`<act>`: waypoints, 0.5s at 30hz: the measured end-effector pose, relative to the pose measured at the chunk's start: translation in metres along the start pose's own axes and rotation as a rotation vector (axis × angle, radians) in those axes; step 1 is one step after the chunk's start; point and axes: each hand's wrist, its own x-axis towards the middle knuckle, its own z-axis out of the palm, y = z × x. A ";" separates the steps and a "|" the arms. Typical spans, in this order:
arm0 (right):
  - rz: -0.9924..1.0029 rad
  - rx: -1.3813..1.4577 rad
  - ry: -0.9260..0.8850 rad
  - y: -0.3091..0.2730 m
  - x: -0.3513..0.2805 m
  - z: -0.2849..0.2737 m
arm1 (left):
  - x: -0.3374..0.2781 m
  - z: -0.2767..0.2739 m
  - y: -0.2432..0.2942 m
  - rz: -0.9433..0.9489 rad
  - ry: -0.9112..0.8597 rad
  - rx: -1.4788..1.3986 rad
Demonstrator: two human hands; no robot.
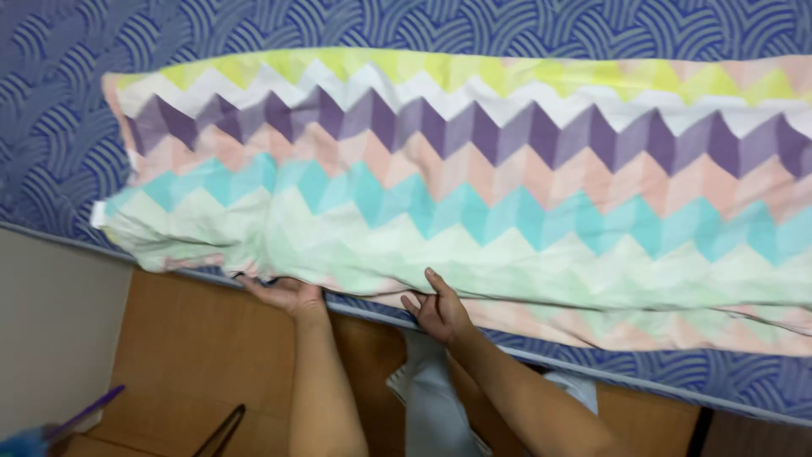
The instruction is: The person irons a green and white striped towel on a bed, then places it in a wardrobe. They then fold a large, colorful patterned bedsheet on the bed and place it in the same wardrobe.
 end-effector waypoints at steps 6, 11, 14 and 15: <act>-0.001 0.121 -0.021 0.045 0.037 0.101 | 0.090 0.075 0.124 0.032 -0.099 0.204; 0.010 0.170 -0.120 0.055 0.052 0.161 | 0.141 0.127 0.159 -0.224 -0.128 0.459; -0.006 0.183 -0.181 0.056 0.033 0.191 | 0.162 0.144 0.174 -0.207 -0.214 0.468; -0.004 0.174 -0.189 0.056 0.028 0.201 | 0.155 0.167 0.180 -0.198 -0.217 0.460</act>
